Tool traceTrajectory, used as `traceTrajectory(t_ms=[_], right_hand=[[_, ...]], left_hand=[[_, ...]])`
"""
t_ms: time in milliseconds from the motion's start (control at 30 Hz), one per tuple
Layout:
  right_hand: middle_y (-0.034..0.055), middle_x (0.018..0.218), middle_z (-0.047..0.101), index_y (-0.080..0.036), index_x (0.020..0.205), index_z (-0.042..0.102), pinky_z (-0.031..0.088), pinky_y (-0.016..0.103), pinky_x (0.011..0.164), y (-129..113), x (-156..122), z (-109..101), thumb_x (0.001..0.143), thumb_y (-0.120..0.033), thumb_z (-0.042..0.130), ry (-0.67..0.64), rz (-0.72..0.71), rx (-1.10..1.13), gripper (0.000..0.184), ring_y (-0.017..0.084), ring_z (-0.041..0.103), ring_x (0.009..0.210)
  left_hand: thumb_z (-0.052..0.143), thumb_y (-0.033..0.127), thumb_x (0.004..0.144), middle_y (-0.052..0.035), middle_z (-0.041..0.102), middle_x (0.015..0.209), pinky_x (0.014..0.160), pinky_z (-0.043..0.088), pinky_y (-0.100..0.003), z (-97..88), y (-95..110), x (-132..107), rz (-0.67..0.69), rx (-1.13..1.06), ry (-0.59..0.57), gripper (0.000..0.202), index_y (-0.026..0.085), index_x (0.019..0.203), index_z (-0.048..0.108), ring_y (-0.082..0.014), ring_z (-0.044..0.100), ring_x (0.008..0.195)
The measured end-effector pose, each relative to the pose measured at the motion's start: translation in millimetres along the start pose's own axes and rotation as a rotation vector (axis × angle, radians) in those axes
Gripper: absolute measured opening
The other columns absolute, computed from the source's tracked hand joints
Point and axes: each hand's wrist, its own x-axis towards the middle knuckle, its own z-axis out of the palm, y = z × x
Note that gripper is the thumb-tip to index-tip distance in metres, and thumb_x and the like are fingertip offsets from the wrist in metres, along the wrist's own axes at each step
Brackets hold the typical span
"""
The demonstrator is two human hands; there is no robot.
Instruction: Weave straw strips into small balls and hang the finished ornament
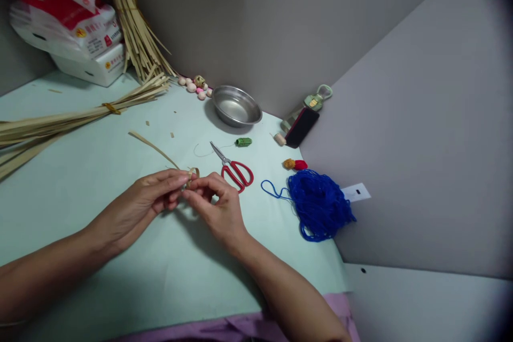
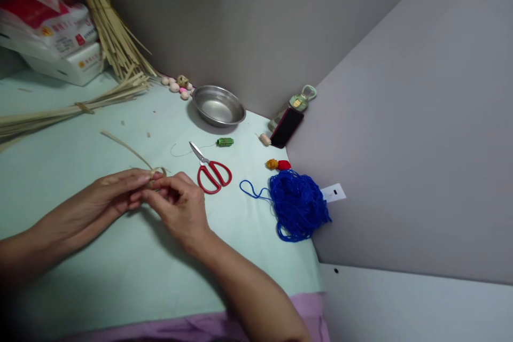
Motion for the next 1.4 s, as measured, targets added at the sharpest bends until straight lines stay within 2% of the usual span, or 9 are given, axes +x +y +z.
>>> traceTrajectory(t_ms=[200,367,500,667,867,1000,1133,1300,1400], right_hand=[[0.0010,0.079,0.070,-0.023,0.080,0.079,0.055,0.030,0.063,0,7,-5,0.088,-0.039,0.085,0.030,0.136,0.145,0.019,0.015,0.062,0.069],[-0.0013,0.071,0.066,-0.022,0.076,0.076,0.047,0.029,0.060,-1,14,-11,0.076,-0.049,0.094,-0.010,0.328,0.292,0.033,0.014,0.054,0.064],[-0.0037,0.067,0.062,-0.022,0.075,0.074,0.042,0.027,0.059,-6,13,-11,0.072,-0.048,0.096,-0.023,0.378,0.355,0.035,0.012,0.049,0.062],[-0.0034,0.069,0.063,-0.022,0.075,0.075,0.042,0.029,0.063,-9,11,-11,0.074,-0.048,0.095,-0.033,0.349,0.349,0.032,0.012,0.049,0.063],[-0.0017,0.078,0.067,-0.023,0.075,0.076,0.049,0.031,0.069,-7,10,-13,0.079,-0.040,0.093,-0.061,0.262,0.287,0.024,0.014,0.056,0.070],[-0.0006,0.080,0.067,-0.023,0.077,0.078,0.051,0.031,0.072,-6,8,-16,0.087,-0.035,0.086,-0.116,0.154,0.204,0.017,0.015,0.060,0.075],[0.0008,0.083,0.070,-0.024,0.082,0.080,0.053,0.032,0.075,-1,6,-18,0.093,-0.037,0.085,-0.180,0.095,0.123,0.018,0.016,0.062,0.079],[0.0026,0.090,0.075,-0.022,0.089,0.085,0.053,0.031,0.076,2,9,-28,0.097,-0.036,0.085,-0.316,0.121,-0.003,0.016,0.016,0.066,0.080],[0.0038,0.097,0.079,-0.022,0.096,0.086,0.053,0.031,0.080,-1,11,-39,0.101,-0.028,0.081,-0.448,0.121,-0.064,0.010,0.017,0.070,0.087]], left_hand=[[0.109,0.051,0.059,-0.0005,0.070,0.084,0.062,0.048,-0.019,2.2,4,-1,-0.001,-0.012,0.060,0.041,0.024,0.082,0.088,-0.0126,0.055,0.073],[0.110,0.050,0.060,-0.0004,0.079,0.109,0.085,0.056,-0.018,-0.4,5,-1,0.112,-0.012,0.113,0.040,0.027,0.084,0.087,-0.0172,0.066,0.102],[0.103,0.047,0.075,-0.0017,0.080,0.124,0.098,0.057,-0.024,-1.0,7,-5,0.275,0.050,0.041,0.028,0.028,0.081,0.084,-0.0229,0.070,0.122],[0.094,0.043,0.087,-0.0010,0.080,0.116,0.080,0.058,-0.024,-4.6,9,-2,0.298,0.083,-0.051,0.019,0.029,0.085,0.082,-0.0171,0.074,0.098],[0.083,0.049,0.094,0.0033,0.069,0.071,0.069,0.054,-0.026,-15.4,12,4,0.319,0.379,-0.055,0.023,0.030,0.107,0.080,-0.0158,0.064,0.067],[0.075,0.053,0.095,0.0004,0.076,0.081,0.066,0.055,-0.028,-13.4,18,1,0.356,0.609,-0.073,0.040,0.033,0.129,0.079,-0.0185,0.068,0.066],[0.069,0.052,0.095,-0.0073,0.079,0.122,0.070,0.058,-0.030,-15.6,24,5,0.432,0.713,-0.184,0.028,0.028,0.096,0.083,-0.0171,0.072,0.072],[0.062,0.052,0.102,-0.0016,0.070,0.076,0.065,0.051,-0.029,-29.6,24,15,0.344,0.859,-0.376,0.032,0.026,0.090,0.075,-0.0194,0.068,0.068],[0.059,0.052,0.103,-0.0005,0.066,0.074,0.061,0.047,-0.028,-34.0,20,18,0.327,0.921,-0.423,0.034,0.025,0.086,0.071,-0.0178,0.063,0.064]])
